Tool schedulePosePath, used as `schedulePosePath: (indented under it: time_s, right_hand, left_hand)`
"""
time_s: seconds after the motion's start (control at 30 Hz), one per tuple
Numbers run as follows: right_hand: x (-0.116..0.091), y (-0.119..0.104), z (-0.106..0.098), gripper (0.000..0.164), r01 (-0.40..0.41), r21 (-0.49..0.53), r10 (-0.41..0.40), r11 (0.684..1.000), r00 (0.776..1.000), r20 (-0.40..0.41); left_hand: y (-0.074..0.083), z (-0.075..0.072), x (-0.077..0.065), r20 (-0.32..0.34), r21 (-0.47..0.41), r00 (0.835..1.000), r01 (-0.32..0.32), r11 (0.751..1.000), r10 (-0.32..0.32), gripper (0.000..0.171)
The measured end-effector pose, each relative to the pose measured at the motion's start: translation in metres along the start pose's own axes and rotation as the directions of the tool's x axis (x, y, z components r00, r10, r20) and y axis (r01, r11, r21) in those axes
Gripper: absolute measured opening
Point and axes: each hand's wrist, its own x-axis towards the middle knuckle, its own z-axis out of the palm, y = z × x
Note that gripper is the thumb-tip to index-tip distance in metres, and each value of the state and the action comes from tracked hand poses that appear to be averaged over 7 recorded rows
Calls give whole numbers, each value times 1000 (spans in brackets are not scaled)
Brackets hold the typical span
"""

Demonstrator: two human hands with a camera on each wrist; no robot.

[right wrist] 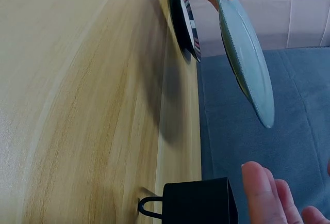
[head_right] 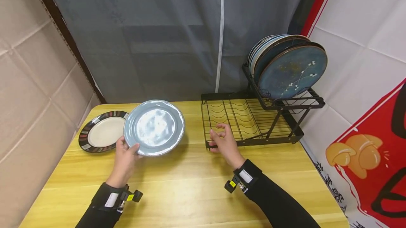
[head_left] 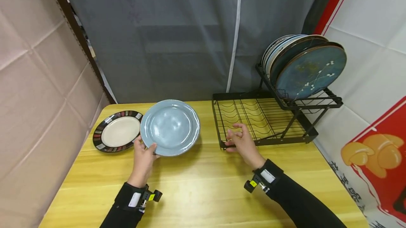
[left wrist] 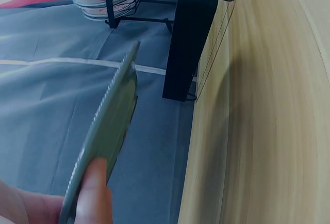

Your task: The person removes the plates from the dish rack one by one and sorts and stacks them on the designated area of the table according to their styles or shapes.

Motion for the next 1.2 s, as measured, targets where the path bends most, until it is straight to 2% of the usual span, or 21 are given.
schedulePosePath:
  time_s: [0.1, 0.27, 0.43, 0.57, 0.7, 0.83, 1.0, 1.2]
  right_hand:
    - [0, -1, -1, 47, -2, -1, 2, 1000, 1000, 5]
    - [1, -2, -4, 48, -8, -10, 8, 1000, 1000, 5]
    - [1, -2, -8, 48, 3, -11, -3, 1000, 1000, -1]
    - [0, -1, -9, 47, 16, -13, -16, 1000, 1000, 7]
    - [-2, 0, -11, 51, 23, -24, -23, 999, 1000, 8]
    - [-3, 2, -17, 56, 26, -37, -26, 999, 1000, 6]
    - [-4, 3, -22, 55, 11, -50, -11, 999, 1000, -6]
    - [-6, 3, -23, 53, -10, -49, 9, 999, 1000, -10]
  left_hand:
    - [1, -8, 2, -53, 5, 999, 12, 1000, -12, 61]
    - [1, -23, 5, -124, -43, 992, 28, 999, -33, 60]
    - [2, -36, 9, -177, -80, 984, -6, 997, -8, 56]
    - [3, -45, 13, -257, -134, 966, -41, 990, 5, 54]
    - [5, -56, 19, -334, -193, 943, -54, 980, -14, 53]
    - [11, -68, 26, -383, -259, 923, -58, 964, -48, 55]
    - [17, -80, 32, -427, -327, 899, -57, 943, -94, 61]
    - [15, -87, 32, -432, -388, 890, -40, 921, -143, 66]
